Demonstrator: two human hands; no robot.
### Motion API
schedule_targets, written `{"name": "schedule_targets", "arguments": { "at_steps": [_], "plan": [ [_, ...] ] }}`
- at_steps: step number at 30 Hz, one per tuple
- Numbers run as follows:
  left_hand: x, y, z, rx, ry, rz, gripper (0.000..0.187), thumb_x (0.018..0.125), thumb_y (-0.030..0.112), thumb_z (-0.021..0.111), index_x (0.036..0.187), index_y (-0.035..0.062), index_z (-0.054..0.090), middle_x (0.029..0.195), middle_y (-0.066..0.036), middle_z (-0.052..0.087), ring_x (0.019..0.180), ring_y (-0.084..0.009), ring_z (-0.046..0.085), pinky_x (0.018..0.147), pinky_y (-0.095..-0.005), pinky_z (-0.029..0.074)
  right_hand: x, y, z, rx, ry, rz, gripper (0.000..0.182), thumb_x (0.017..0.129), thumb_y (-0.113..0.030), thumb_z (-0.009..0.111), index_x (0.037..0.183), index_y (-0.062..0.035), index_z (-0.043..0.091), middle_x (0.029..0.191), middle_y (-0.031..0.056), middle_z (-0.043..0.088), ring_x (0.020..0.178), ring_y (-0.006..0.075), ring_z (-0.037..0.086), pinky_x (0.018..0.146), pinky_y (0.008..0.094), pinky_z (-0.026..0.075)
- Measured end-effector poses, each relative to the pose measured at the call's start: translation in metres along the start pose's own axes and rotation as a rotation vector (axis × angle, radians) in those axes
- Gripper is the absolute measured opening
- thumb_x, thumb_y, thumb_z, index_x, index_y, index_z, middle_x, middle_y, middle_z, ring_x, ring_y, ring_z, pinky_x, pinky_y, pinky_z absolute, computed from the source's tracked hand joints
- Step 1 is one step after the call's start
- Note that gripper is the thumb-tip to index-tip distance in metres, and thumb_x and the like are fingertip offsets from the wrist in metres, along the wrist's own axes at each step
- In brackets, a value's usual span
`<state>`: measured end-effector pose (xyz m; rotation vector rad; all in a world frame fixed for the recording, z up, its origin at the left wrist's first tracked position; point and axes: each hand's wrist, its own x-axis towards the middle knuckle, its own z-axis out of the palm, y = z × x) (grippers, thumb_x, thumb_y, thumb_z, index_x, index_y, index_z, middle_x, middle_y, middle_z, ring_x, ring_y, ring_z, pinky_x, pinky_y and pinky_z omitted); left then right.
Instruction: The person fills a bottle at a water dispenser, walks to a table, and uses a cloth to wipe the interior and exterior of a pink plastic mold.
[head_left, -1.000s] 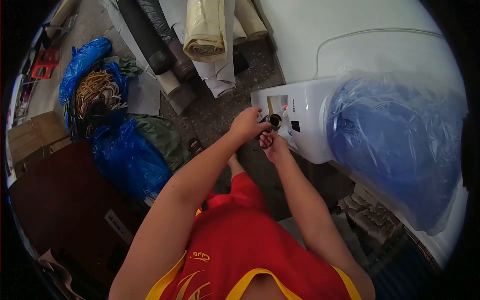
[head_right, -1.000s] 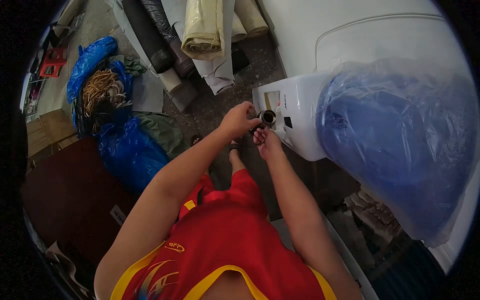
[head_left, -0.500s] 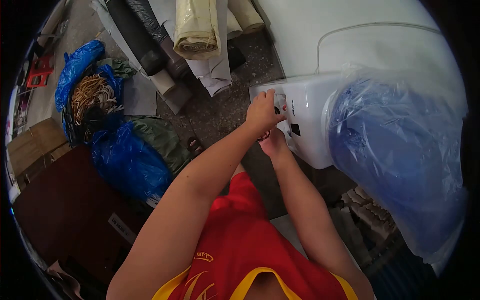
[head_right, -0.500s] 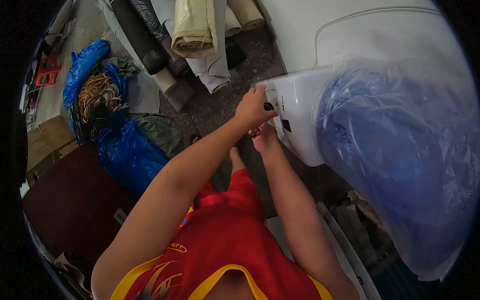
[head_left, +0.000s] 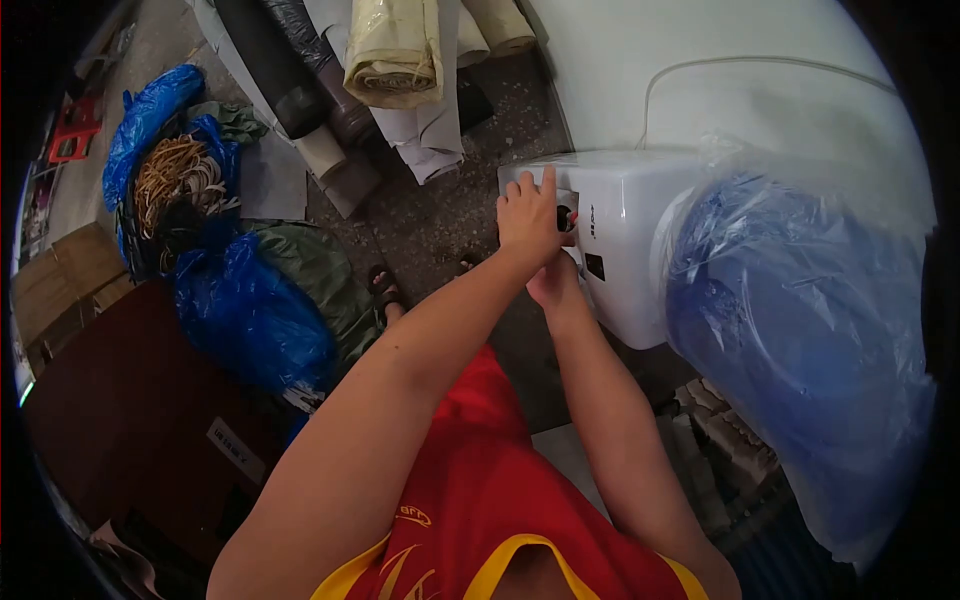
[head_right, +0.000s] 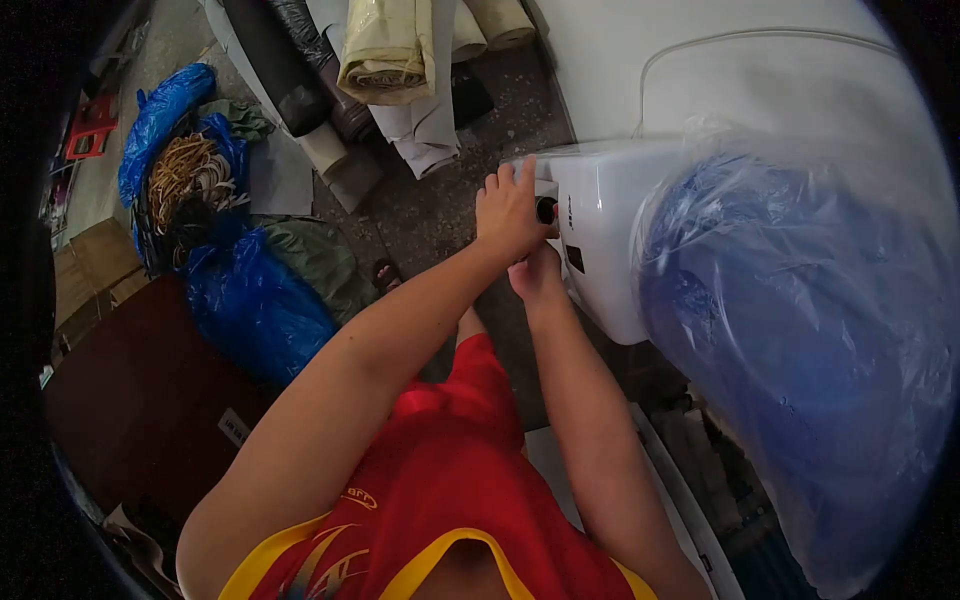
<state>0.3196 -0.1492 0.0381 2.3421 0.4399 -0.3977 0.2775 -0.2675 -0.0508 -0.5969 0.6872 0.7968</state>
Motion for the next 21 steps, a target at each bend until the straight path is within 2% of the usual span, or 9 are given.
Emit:
{"name": "schedule_targets", "arguments": {
  "at_steps": [2, 3, 5, 8, 12, 14, 16, 19, 21],
  "plan": [
    [0.005, 0.0, 0.008, 0.028, 0.024, -0.028, 0.11, 0.053, 0.034, 0.09, 0.144, 0.0101, 0.033, 0.127, -0.017, 0.046, 0.115, -0.035, 0.047, 0.094, -0.0442, 0.043, -0.005, -0.002, 0.016, 0.019, 0.15, -0.017, 0.022, 0.101, -0.024, 0.043, 0.117, -0.0146, 0.055, 0.112, -0.0003, 0.062, 0.099, 0.0094, 0.058, 0.081, 0.0253, 0.048],
    [0.008, 0.0, 0.012, 0.026, 0.021, -0.03, 0.11, 0.053, 0.034, 0.09, 0.144, 0.0101, 0.033, 0.127, -0.017, 0.046, 0.115, -0.035, 0.047, 0.094, -0.0442, 0.043, 0.001, -0.001, 0.001, 0.018, 0.154, -0.015, 0.022, 0.101, -0.024, 0.043, 0.117, -0.0146, 0.055, 0.112, -0.0003, 0.062, 0.099, 0.0094, 0.058, 0.081, 0.0253, 0.048],
    [0.013, 0.0, 0.016, 0.062, 0.078, -0.048, 0.111, 0.053, 0.034, 0.09, 0.145, 0.0108, 0.033, 0.126, -0.017, 0.046, 0.114, -0.0347, 0.048, 0.093, -0.0431, 0.042, 0.016, 0.002, -0.042, 0.114, 0.045, -0.002, 0.013, 0.1, -0.023, 0.045, 0.098, -0.0155, 0.056, 0.087, -0.0023, 0.06, 0.078, 0.0115, 0.056, 0.07, 0.0244, 0.045],
    [0.015, -0.001, 0.013, 0.063, 0.04, -0.049, 0.109, 0.054, 0.034, 0.09, 0.144, 0.0108, 0.033, 0.126, -0.016, 0.047, 0.114, -0.0346, 0.047, 0.094, -0.0428, 0.041, 0.01, -0.005, -0.024, 0.06, 0.139, -0.007, 0.02, 0.1, -0.023, 0.046, 0.082, -0.0164, 0.052, 0.071, -0.0033, 0.052, 0.062, 0.0137, 0.048, 0.061, 0.023, 0.039],
    [-0.006, -0.022, -0.002, 0.045, 0.036, -0.041, 0.104, 0.055, 0.032, 0.088, 0.142, 0.0102, 0.035, 0.126, -0.016, 0.047, 0.115, -0.0348, 0.047, 0.094, -0.0436, 0.041, 0.002, -0.002, -0.012, 0.036, 0.155, -0.077, 0.022, 0.1, -0.024, 0.046, 0.084, -0.0132, 0.055, 0.077, -0.0002, 0.057, 0.064, 0.0145, 0.053, 0.062, 0.024, 0.043],
    [-0.027, -0.059, -0.001, -0.002, 0.126, 0.005, 0.088, 0.06, 0.028, 0.085, 0.135, 0.0092, 0.043, 0.123, -0.015, 0.049, 0.115, -0.0348, 0.049, 0.094, -0.0441, 0.043, 0.006, -0.003, 0.002, 0.009, 0.554, -0.033, 0.026, 0.102, -0.025, 0.045, 0.088, -0.007, 0.057, 0.082, 0.0037, 0.061, 0.07, 0.0167, 0.058, 0.064, 0.0295, 0.049],
    [-0.058, -0.106, -0.012, 0.029, 0.083, 0.008, 0.067, 0.065, 0.025, 0.081, 0.123, 0.0071, 0.053, 0.118, -0.015, 0.053, 0.112, -0.0363, 0.051, 0.092, -0.0448, 0.045, 0.007, -0.002, 0.008, -0.013, 0.588, -0.061, 0.026, 0.102, -0.025, 0.045, 0.09, -0.0042, 0.057, 0.084, 0.0054, 0.062, 0.072, 0.018, 0.059, 0.065, 0.0313, 0.051],
    [-0.12, -0.205, -0.03, 0.072, -0.105, -0.092, 0.051, 0.069, 0.023, 0.076, 0.115, 0.0069, 0.059, 0.109, -0.017, 0.058, 0.105, -0.0367, 0.056, 0.089, -0.0446, 0.048, 0.01, 0.001, 0.008, -0.044, 0.639, -0.103, 0.025, 0.101, -0.024, 0.047, 0.095, -0.0014, 0.057, 0.086, 0.0073, 0.062, 0.074, 0.0196, 0.06, 0.066, 0.0333, 0.052],
    [-0.177, -0.271, -0.048, 0.047, -0.108, -0.134, 0.045, 0.072, 0.024, 0.072, 0.111, 0.0048, 0.058, 0.108, -0.019, 0.06, 0.106, -0.0371, 0.057, 0.089, -0.045, 0.048, 0.011, 0.001, 0.008, -0.054, 0.647, -0.121, 0.024, 0.101, -0.023, 0.048, 0.096, -0.0014, 0.057, 0.087, 0.0075, 0.062, 0.074, 0.0199, 0.06, 0.066, 0.0335, 0.052]
  ]
}}
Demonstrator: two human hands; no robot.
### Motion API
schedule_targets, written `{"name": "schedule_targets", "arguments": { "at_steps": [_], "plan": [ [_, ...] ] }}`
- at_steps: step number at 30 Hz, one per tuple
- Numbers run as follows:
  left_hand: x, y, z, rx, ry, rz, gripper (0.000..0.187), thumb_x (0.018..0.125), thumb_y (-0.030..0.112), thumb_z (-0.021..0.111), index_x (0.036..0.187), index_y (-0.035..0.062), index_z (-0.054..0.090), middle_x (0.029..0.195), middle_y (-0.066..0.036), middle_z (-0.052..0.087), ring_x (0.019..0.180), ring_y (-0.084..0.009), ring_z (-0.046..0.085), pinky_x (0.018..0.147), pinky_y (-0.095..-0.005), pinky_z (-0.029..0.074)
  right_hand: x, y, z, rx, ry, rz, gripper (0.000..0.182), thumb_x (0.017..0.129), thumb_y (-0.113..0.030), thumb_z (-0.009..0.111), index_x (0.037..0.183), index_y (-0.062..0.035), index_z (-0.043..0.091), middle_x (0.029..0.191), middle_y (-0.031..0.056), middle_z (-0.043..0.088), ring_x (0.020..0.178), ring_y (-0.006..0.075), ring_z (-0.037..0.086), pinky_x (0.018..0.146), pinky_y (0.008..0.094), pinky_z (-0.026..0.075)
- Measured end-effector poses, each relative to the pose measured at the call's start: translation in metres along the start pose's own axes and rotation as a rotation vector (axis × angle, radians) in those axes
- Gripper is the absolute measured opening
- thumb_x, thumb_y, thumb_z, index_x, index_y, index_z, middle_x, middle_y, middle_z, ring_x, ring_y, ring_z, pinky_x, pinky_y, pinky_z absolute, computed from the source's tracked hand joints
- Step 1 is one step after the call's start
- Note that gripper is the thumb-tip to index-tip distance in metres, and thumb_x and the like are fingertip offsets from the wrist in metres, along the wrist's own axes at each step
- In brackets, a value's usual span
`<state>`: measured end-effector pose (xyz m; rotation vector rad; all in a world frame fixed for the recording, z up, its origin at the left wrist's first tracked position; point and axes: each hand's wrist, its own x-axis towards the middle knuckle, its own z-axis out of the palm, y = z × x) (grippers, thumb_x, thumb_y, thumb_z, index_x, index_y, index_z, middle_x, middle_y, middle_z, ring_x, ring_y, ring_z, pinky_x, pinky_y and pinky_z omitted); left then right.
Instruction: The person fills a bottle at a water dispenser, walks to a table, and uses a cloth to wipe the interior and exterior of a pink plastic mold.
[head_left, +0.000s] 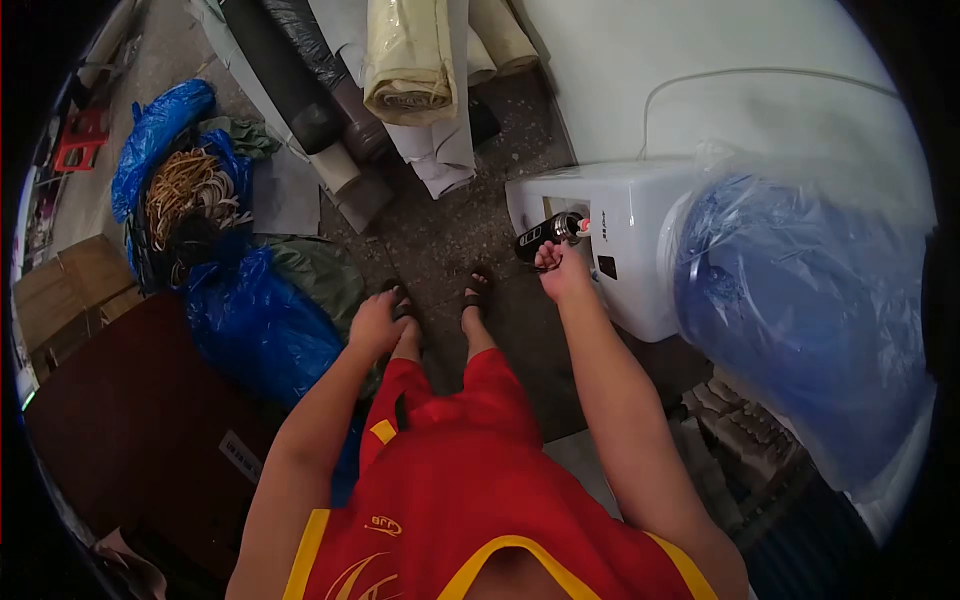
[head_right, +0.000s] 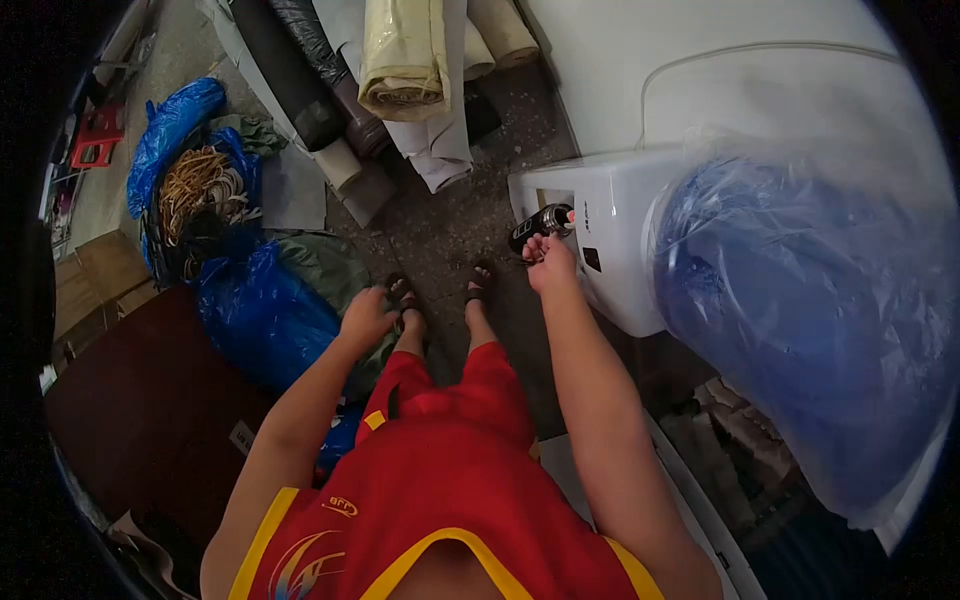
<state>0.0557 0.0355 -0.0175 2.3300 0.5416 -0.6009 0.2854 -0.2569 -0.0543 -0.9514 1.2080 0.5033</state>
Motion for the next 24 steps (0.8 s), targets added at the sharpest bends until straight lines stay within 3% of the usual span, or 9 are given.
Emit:
{"name": "schedule_targets", "arguments": {
  "at_steps": [1, 6, 8, 10, 14, 16, 21, 24],
  "plan": [
    [-0.027, -0.033, -0.012, 0.051, -0.109, -0.112, 0.045, 0.072, 0.025, 0.072, 0.108, 0.0035, 0.057, 0.106, -0.02, 0.061, 0.103, -0.0377, 0.058, 0.087, -0.0461, 0.048, 0.0, 0.0, 0.0, 0.005, -0.004, -0.007, 0.023, 0.101, -0.023, 0.049, 0.097, -0.0011, 0.056, 0.088, 0.0077, 0.062, 0.074, 0.0198, 0.06, 0.066, 0.0334, 0.052],
    [-0.175, -0.169, -0.04, 0.148, -0.163, -0.486, 0.045, 0.073, 0.028, 0.073, 0.108, 0.0033, 0.058, 0.106, -0.021, 0.063, 0.101, -0.0391, 0.06, 0.084, -0.0476, 0.049, -0.004, -0.002, 0.005, 0.021, 0.017, -0.027, 0.024, 0.1, -0.023, 0.049, 0.098, 0.0, 0.055, 0.088, 0.0083, 0.06, 0.073, 0.0195, 0.059, 0.064, 0.0322, 0.051],
    [-0.226, -0.196, -0.05, 0.101, -0.137, -0.529, 0.043, 0.073, 0.03, 0.074, 0.104, 0.0031, 0.06, 0.1, -0.019, 0.066, 0.098, -0.0386, 0.062, 0.082, -0.0464, 0.05, -0.001, -0.002, 0.006, 0.026, 0.018, -0.037, 0.025, 0.101, -0.024, 0.048, 0.098, 0.0, 0.055, 0.087, 0.0082, 0.06, 0.071, 0.0193, 0.058, 0.062, 0.0322, 0.05],
    [-0.247, -0.183, -0.076, 0.033, -0.225, -0.706, 0.045, 0.076, 0.025, 0.074, 0.11, 0.0006, 0.061, 0.104, -0.02, 0.067, 0.1, -0.0351, 0.064, 0.085, -0.0429, 0.05, 0.003, 0.0, 0.004, 0.033, 0.021, -0.046, 0.025, 0.101, -0.024, 0.047, 0.098, 0.0, 0.055, 0.086, 0.008, 0.06, 0.07, 0.0192, 0.058, 0.061, 0.0323, 0.049],
    [-0.274, -0.23, -0.07, -0.062, -0.083, -0.592, 0.044, 0.075, 0.029, 0.074, 0.107, 0.0017, 0.062, 0.092, -0.018, 0.069, 0.09, -0.0344, 0.066, 0.079, -0.0416, 0.052, 0.011, -0.001, -0.001, 0.023, -0.02, -0.076, 0.025, 0.101, -0.024, 0.046, 0.096, -0.0003, 0.054, 0.085, 0.0081, 0.059, 0.067, 0.019, 0.057, 0.059, 0.0326, 0.049],
    [-0.271, -0.229, -0.077, -0.188, 0.025, -0.657, 0.045, 0.078, 0.028, 0.074, 0.112, 0.0008, 0.061, 0.094, -0.017, 0.07, 0.09, -0.0305, 0.067, 0.079, -0.039, 0.052, 0.006, 0.002, -0.003, 0.021, -0.012, -0.089, 0.025, 0.101, -0.024, 0.046, 0.096, -0.0004, 0.054, 0.084, 0.0081, 0.059, 0.066, 0.019, 0.057, 0.059, 0.0327, 0.049],
    [-0.233, -0.193, -0.106, -0.296, 0.081, -0.615, 0.042, 0.082, 0.022, 0.072, 0.114, -0.0016, 0.06, 0.093, -0.016, 0.07, 0.087, -0.0256, 0.067, 0.078, -0.0352, 0.052, -0.003, -0.002, 0.008, -0.004, 0.07, -0.089, 0.023, 0.1, -0.022, 0.048, 0.095, -0.0009, 0.054, 0.082, 0.0075, 0.059, 0.065, 0.0191, 0.057, 0.06, 0.0342, 0.049],
    [-0.211, -0.16, -0.123, -0.362, 0.101, -0.584, 0.04, 0.083, 0.02, 0.072, 0.115, -0.0025, 0.059, 0.093, -0.014, 0.069, 0.086, -0.0221, 0.066, 0.076, -0.0328, 0.051, 0.003, 0.0, 0.004, 0.018, 0.017, -0.044, 0.021, 0.1, -0.02, 0.048, 0.095, -0.0011, 0.054, 0.079, 0.0067, 0.058, 0.064, 0.0187, 0.057, 0.058, 0.0334, 0.048]
  ]
}}
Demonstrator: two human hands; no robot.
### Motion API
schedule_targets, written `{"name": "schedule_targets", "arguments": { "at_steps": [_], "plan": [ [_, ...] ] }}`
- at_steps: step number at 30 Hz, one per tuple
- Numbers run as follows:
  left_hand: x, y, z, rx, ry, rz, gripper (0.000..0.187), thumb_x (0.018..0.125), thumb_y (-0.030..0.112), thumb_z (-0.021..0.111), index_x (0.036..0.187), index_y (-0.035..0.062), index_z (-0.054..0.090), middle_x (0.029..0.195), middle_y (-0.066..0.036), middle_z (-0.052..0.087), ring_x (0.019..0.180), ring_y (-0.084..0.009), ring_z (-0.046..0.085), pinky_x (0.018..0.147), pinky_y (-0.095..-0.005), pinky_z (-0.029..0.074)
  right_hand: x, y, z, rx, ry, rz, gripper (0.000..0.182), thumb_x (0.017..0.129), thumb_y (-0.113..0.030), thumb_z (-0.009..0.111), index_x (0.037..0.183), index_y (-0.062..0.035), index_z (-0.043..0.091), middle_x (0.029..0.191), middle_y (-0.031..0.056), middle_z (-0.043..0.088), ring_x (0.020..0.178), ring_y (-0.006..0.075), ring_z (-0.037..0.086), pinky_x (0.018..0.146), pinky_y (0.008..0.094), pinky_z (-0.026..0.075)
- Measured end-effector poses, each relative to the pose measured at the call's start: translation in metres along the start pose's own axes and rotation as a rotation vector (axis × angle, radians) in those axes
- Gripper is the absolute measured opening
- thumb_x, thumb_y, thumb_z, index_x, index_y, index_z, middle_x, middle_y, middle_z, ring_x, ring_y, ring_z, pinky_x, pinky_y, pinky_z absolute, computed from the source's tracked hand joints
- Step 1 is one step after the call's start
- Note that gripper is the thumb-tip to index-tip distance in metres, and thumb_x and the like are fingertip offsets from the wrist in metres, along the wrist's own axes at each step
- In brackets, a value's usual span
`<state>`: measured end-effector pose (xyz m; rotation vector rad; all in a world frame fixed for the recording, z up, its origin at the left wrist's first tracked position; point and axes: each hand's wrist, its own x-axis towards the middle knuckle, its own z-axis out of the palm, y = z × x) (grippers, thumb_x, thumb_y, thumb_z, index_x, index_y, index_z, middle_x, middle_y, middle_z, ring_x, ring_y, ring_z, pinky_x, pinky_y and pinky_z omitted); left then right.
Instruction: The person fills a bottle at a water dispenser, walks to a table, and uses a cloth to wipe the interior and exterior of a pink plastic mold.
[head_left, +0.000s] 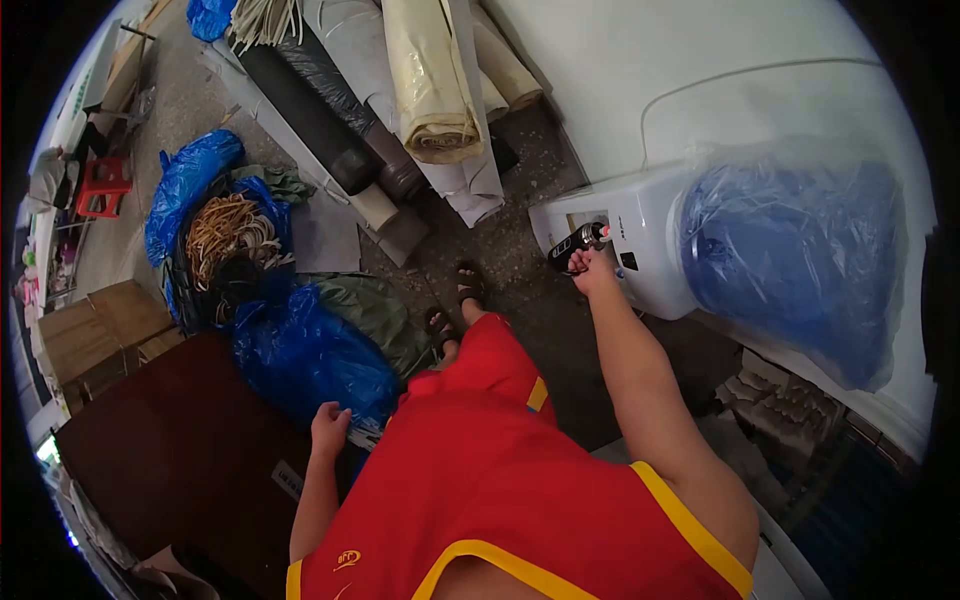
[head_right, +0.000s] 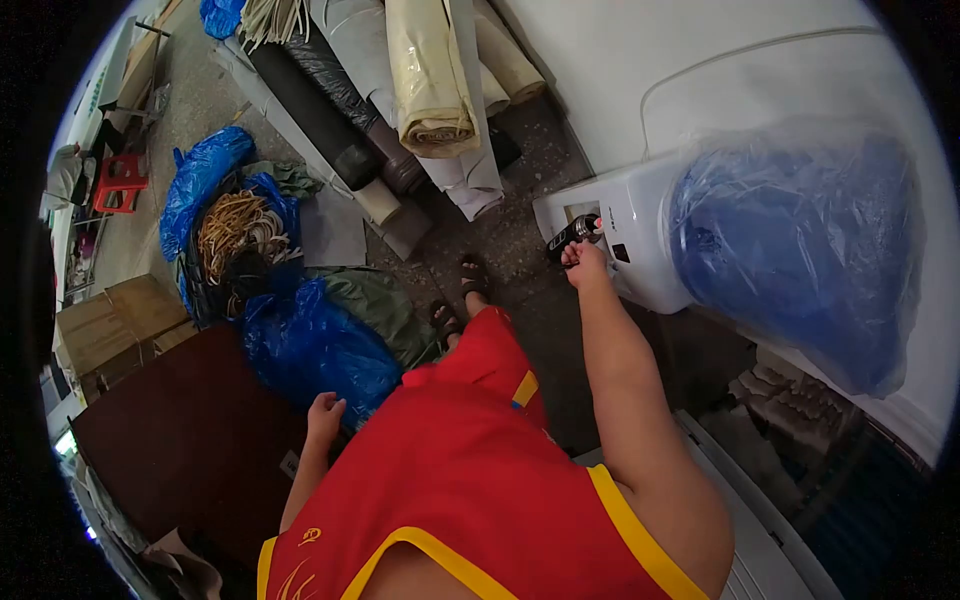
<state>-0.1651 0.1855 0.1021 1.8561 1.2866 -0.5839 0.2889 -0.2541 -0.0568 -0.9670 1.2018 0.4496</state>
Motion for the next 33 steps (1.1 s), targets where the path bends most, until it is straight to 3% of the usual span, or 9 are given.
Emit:
{"name": "schedule_targets", "arguments": {
  "at_steps": [6, 14, 19, 29, 31, 33],
  "plan": [
    [0.007, 0.063, -0.001, -0.058, -0.001, 0.047, 0.04, 0.085, 0.019, 0.071, 0.116, -0.0023, 0.059, 0.091, -0.011, 0.068, 0.082, -0.018, 0.064, 0.074, -0.0307, 0.05, 0.013, 0.004, -0.003, 0.02, -0.042, 0.074, 0.02, 0.1, -0.02, 0.049, 0.095, -0.0016, 0.055, 0.078, 0.0048, 0.057, 0.062, 0.0172, 0.055, 0.054, 0.0316, 0.046],
    [0.017, 0.063, -0.001, -0.076, -0.055, -0.018, 0.039, 0.084, 0.02, 0.072, 0.114, -0.0025, 0.06, 0.09, -0.01, 0.068, 0.082, -0.0171, 0.063, 0.075, -0.0305, 0.05, 0.008, 0.005, -0.001, -0.043, 0.066, 0.067, 0.022, 0.101, -0.027, 0.049, 0.096, -0.0067, 0.055, 0.085, 0.0042, 0.059, 0.066, 0.0169, 0.058, 0.059, 0.0328, 0.049],
    [0.043, 0.032, -0.01, -0.077, -0.07, -0.037, 0.04, 0.084, 0.021, 0.072, 0.115, -0.0026, 0.061, 0.091, -0.01, 0.068, 0.083, -0.0176, 0.064, 0.075, -0.0306, 0.05, 0.004, 0.006, 0.001, -0.037, 0.078, 0.027, 0.021, 0.101, -0.028, 0.048, 0.097, -0.0076, 0.055, 0.085, 0.0038, 0.06, 0.068, 0.0173, 0.059, 0.061, 0.0336, 0.05],
    [0.053, 0.043, -0.017, -0.104, -0.077, -0.029, 0.04, 0.084, 0.021, 0.072, 0.114, -0.0028, 0.061, 0.091, -0.011, 0.068, 0.083, -0.0178, 0.063, 0.075, -0.03, 0.049, 0.015, 0.012, -0.006, -0.01, 0.054, 0.023, 0.012, 0.099, -0.021, 0.05, 0.101, -0.0102, 0.055, 0.088, 0.003, 0.062, 0.071, 0.0177, 0.06, 0.062, 0.0353, 0.051],
    [0.056, 0.039, -0.014, -0.087, -0.128, -0.003, 0.042, 0.087, 0.023, 0.068, 0.121, 0.0005, 0.055, 0.09, -0.005, 0.062, 0.075, -0.0121, 0.058, 0.061, -0.0265, 0.045, 0.019, 0.013, -0.008, -0.005, 0.037, 0.029, 0.009, 0.098, -0.016, 0.05, 0.102, -0.0108, 0.055, 0.088, 0.0029, 0.062, 0.072, 0.0177, 0.061, 0.062, 0.0359, 0.051],
    [0.056, 0.037, -0.015, -0.102, -0.136, -0.002, 0.042, 0.087, 0.023, 0.068, 0.121, 0.0005, 0.055, 0.09, -0.005, 0.063, 0.075, -0.0121, 0.058, 0.061, -0.0265, 0.045, 0.021, 0.013, -0.009, 0.005, 0.033, 0.029, 0.008, 0.097, -0.015, 0.05, 0.103, -0.011, 0.055, 0.088, 0.003, 0.062, 0.072, 0.0178, 0.061, 0.063, 0.0358, 0.051]
  ]
}}
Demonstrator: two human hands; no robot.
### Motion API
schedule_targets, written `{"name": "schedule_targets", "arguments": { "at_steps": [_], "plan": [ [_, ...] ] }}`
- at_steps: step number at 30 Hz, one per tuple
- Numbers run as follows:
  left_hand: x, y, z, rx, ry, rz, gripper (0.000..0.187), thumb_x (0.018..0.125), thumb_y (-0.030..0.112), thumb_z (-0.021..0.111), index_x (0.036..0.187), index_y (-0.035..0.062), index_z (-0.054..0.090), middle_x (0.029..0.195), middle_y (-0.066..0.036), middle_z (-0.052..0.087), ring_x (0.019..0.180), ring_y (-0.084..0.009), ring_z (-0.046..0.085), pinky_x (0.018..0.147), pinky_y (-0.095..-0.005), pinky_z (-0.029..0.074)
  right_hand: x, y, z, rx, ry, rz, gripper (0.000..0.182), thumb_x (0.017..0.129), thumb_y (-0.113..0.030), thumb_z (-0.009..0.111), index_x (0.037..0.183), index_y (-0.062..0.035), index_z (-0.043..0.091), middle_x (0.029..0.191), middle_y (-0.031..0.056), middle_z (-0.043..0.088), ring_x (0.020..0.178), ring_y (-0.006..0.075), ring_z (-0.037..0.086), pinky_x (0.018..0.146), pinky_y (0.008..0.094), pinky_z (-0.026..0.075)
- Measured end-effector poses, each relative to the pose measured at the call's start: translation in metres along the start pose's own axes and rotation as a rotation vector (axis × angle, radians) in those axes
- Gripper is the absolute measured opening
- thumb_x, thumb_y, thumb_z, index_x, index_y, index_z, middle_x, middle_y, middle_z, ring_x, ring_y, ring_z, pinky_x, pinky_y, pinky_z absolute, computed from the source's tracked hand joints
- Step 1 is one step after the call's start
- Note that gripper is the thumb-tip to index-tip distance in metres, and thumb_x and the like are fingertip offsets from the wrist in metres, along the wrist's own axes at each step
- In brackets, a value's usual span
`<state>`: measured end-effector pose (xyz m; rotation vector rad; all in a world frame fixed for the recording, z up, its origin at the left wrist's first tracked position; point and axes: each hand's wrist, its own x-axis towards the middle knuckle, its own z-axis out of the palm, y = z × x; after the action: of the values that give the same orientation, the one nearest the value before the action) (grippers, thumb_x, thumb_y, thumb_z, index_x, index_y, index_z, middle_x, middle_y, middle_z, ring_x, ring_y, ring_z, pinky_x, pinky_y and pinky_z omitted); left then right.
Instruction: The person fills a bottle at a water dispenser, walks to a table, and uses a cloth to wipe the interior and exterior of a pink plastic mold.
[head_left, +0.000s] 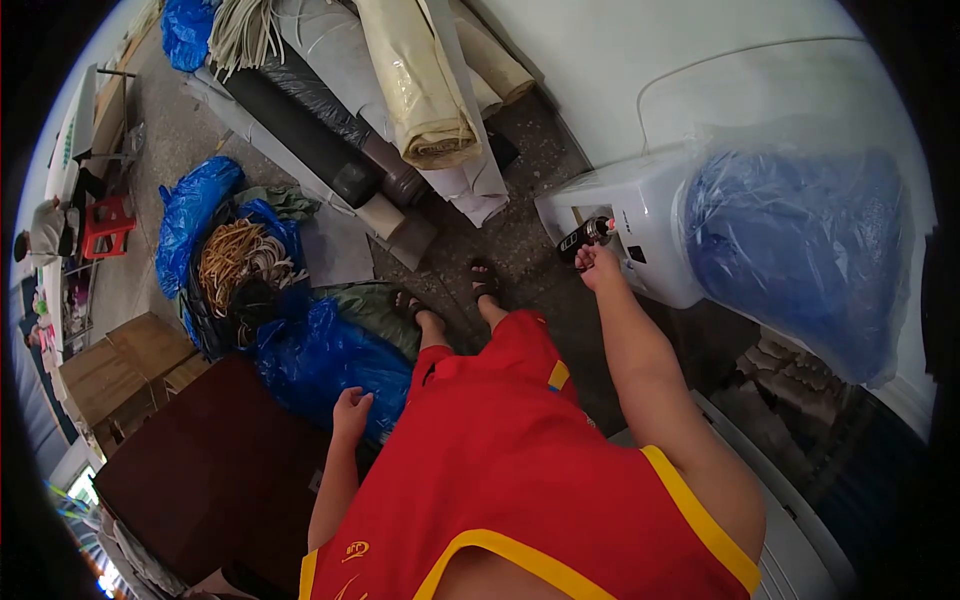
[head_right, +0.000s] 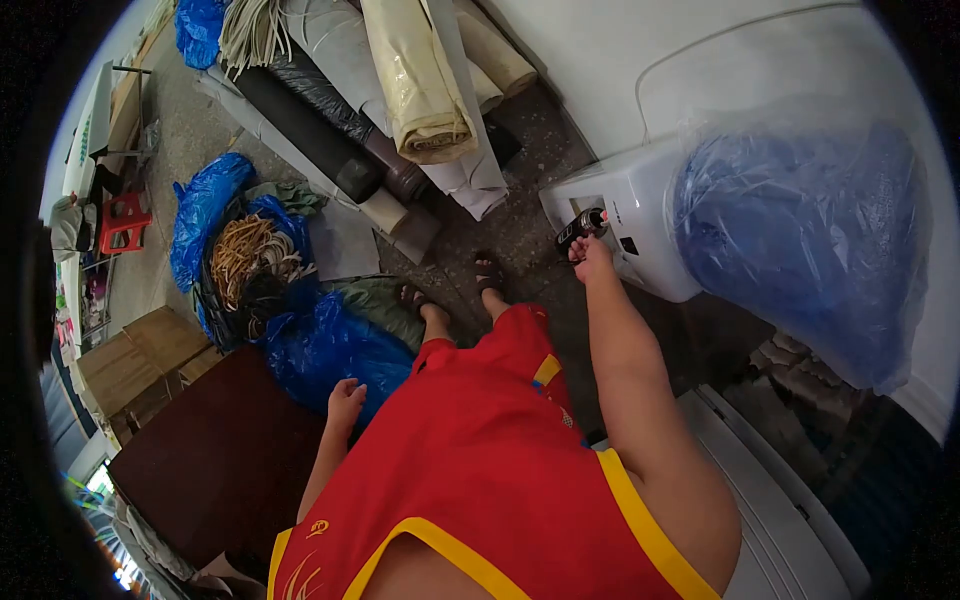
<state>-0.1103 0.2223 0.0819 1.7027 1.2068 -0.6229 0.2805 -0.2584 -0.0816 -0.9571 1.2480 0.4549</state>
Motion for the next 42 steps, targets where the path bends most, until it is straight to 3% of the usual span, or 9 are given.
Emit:
{"name": "schedule_targets", "arguments": {
  "at_steps": [2, 4, 13, 20, 23, 25, 32, 34, 42],
  "plan": [
    [-0.002, 0.002, -0.001, -0.012, -0.009, 0.001, 0.042, 0.087, 0.023, 0.068, 0.121, 0.0004, 0.055, 0.09, -0.005, 0.063, 0.075, -0.0122, 0.058, 0.061, -0.0266, 0.045, 0.001, 0.002, -0.001, 0.012, -0.002, 0.001, 0.009, 0.096, -0.013, 0.051, 0.104, -0.0112, 0.055, 0.089, 0.0031, 0.062, 0.072, 0.0178, 0.061, 0.063, 0.0356, 0.051],
    [-0.004, 0.004, -0.002, -0.028, 0.036, -0.022, 0.038, 0.085, 0.018, 0.071, 0.115, -0.0035, 0.06, 0.087, -0.008, 0.066, 0.079, -0.0142, 0.061, 0.072, -0.0274, 0.048, -0.004, 0.002, 0.0, 0.019, 0.027, -0.039, 0.017, 0.099, -0.02, 0.049, 0.095, -0.0048, 0.058, 0.085, 0.0068, 0.063, 0.072, 0.0212, 0.062, 0.064, 0.0364, 0.052],
    [-0.005, -0.002, 0.001, -0.018, 0.03, 0.002, 0.042, 0.085, 0.022, 0.071, 0.115, -0.0038, 0.06, 0.087, -0.007, 0.066, 0.079, -0.0141, 0.06, 0.071, -0.0274, 0.048, -0.007, -0.001, -0.001, 0.01, 0.036, -0.019, 0.019, 0.101, -0.026, 0.049, 0.096, -0.0082, 0.055, 0.088, 0.004, 0.062, 0.071, 0.0182, 0.062, 0.062, 0.0359, 0.051],
    [-0.008, 0.007, 0.009, -0.019, 0.025, -0.017, 0.042, 0.085, 0.022, 0.071, 0.115, -0.0038, 0.06, 0.09, -0.009, 0.067, 0.083, -0.0158, 0.062, 0.074, -0.0288, 0.049, 0.003, -0.001, -0.004, 0.025, 0.02, -0.042, 0.012, 0.097, -0.016, 0.051, 0.096, -0.0066, 0.057, 0.086, 0.0066, 0.064, 0.071, 0.0212, 0.063, 0.063, 0.0368, 0.052],
    [-0.005, 0.001, 0.012, 0.003, -0.007, 0.0, 0.042, 0.088, 0.022, 0.068, 0.12, -0.0006, 0.055, 0.09, -0.005, 0.063, 0.074, -0.0124, 0.058, 0.06, -0.0257, 0.045, 0.005, -0.002, -0.004, 0.001, 0.003, -0.008, 0.021, 0.101, -0.027, 0.049, 0.096, -0.0072, 0.054, 0.088, 0.0053, 0.062, 0.07, 0.0184, 0.061, 0.06, 0.0354, 0.051],
    [-0.008, 0.001, 0.017, -0.033, 0.014, -0.029, 0.041, 0.085, 0.021, 0.071, 0.116, -0.004, 0.059, 0.091, -0.009, 0.067, 0.084, -0.0161, 0.063, 0.075, -0.0288, 0.049, -0.004, -0.003, 0.0, 0.005, 0.016, -0.011, 0.022, 0.101, -0.027, 0.048, 0.096, -0.0066, 0.054, 0.088, 0.0053, 0.062, 0.07, 0.0183, 0.06, 0.06, 0.0351, 0.05],
    [-0.01, -0.001, 0.022, -0.021, 0.017, -0.017, 0.04, 0.085, 0.02, 0.071, 0.115, -0.004, 0.059, 0.089, -0.008, 0.067, 0.081, -0.0147, 0.061, 0.073, -0.0283, 0.048, -0.013, -0.007, 0.002, 0.003, 0.013, -0.023, 0.025, 0.102, -0.029, 0.047, 0.097, -0.0054, 0.055, 0.087, 0.0052, 0.061, 0.069, 0.0177, 0.06, 0.06, 0.0349, 0.051],
    [-0.01, -0.003, 0.022, 0.007, -0.019, 0.015, 0.043, 0.088, 0.023, 0.068, 0.121, -0.0011, 0.055, 0.094, -0.007, 0.065, 0.075, -0.0134, 0.059, 0.061, -0.0271, 0.047, -0.015, -0.008, 0.002, -0.008, 0.012, -0.007, 0.025, 0.102, -0.029, 0.047, 0.098, -0.0052, 0.055, 0.086, 0.0051, 0.061, 0.069, 0.0173, 0.06, 0.061, 0.0344, 0.051],
    [-0.008, -0.014, 0.027, -0.013, -0.028, -0.005, 0.044, 0.087, 0.024, 0.068, 0.122, -0.0006, 0.055, 0.094, -0.007, 0.063, 0.078, -0.0142, 0.059, 0.063, -0.0281, 0.048, -0.012, -0.006, 0.002, 0.004, 0.015, -0.022, 0.023, 0.102, -0.027, 0.047, 0.099, -0.0055, 0.055, 0.087, 0.0053, 0.061, 0.069, 0.0179, 0.06, 0.059, 0.0346, 0.051]
  ]
}}
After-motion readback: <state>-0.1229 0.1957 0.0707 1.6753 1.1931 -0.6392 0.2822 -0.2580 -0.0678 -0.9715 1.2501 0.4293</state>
